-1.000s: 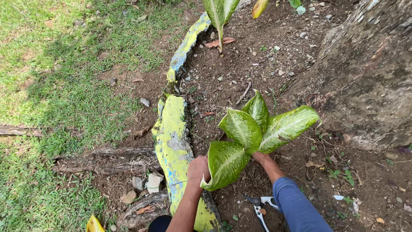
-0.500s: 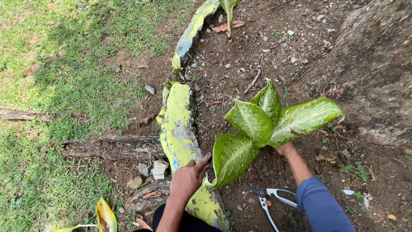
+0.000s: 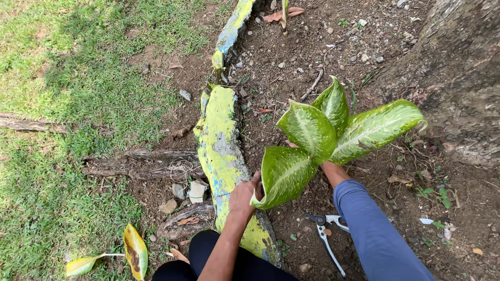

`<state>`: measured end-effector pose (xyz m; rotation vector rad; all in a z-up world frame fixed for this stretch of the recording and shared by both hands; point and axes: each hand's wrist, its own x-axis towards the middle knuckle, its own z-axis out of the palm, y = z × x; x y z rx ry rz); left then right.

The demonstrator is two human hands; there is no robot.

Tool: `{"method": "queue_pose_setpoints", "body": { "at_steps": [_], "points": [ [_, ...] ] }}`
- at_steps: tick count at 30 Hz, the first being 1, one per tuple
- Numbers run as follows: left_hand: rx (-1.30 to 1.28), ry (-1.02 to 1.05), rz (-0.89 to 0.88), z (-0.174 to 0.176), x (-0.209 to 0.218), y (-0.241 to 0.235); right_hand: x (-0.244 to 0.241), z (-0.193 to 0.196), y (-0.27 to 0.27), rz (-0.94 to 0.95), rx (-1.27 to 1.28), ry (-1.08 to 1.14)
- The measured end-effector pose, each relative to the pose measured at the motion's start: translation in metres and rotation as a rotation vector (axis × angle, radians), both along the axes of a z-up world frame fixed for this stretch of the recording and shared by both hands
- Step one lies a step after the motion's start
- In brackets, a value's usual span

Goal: The person plants a small shrub in the soil by digging a shallow hole with a tool, placing the plant, and then using the tool and their hands to backfill and press the soil around the base of the plant.

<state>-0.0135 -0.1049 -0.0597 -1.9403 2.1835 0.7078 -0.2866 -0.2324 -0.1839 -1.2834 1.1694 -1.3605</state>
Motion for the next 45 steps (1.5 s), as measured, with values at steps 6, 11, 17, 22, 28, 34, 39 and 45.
{"method": "queue_pose_setpoints", "body": {
  "at_steps": [6, 11, 17, 22, 28, 34, 39, 45],
  "points": [
    [-0.229, 0.002, -0.161, 0.011, 0.003, 0.025, -0.030, 0.001, 0.016, -0.005, 0.100, 0.011],
    [-0.250, -0.003, -0.196, 0.050, 0.023, 0.054, -0.088, 0.008, 0.028, 0.068, 0.249, 0.047],
    [-0.144, -0.079, -0.029, 0.038, 0.013, 0.021, -0.094, 0.015, 0.031, 0.075, 0.203, 0.021],
    [-0.034, 0.015, 0.132, -0.007, 0.000, -0.009, -0.058, -0.009, 0.033, -0.015, 0.137, 0.017],
    [-0.148, 0.041, -0.002, -0.018, 0.023, -0.013, -0.047, -0.039, 0.046, 0.014, 0.287, -0.073],
    [-0.193, -0.016, -0.246, 0.029, 0.024, 0.023, -0.062, -0.021, 0.069, 0.028, 0.349, -0.239],
    [-0.200, -0.052, -0.018, 0.043, 0.023, 0.058, -0.084, -0.002, 0.077, -0.006, -0.102, 0.219],
    [-0.113, 0.030, 0.178, 0.006, -0.001, 0.061, -0.060, -0.084, 0.066, -0.041, 0.647, 0.703]
  ]
}}
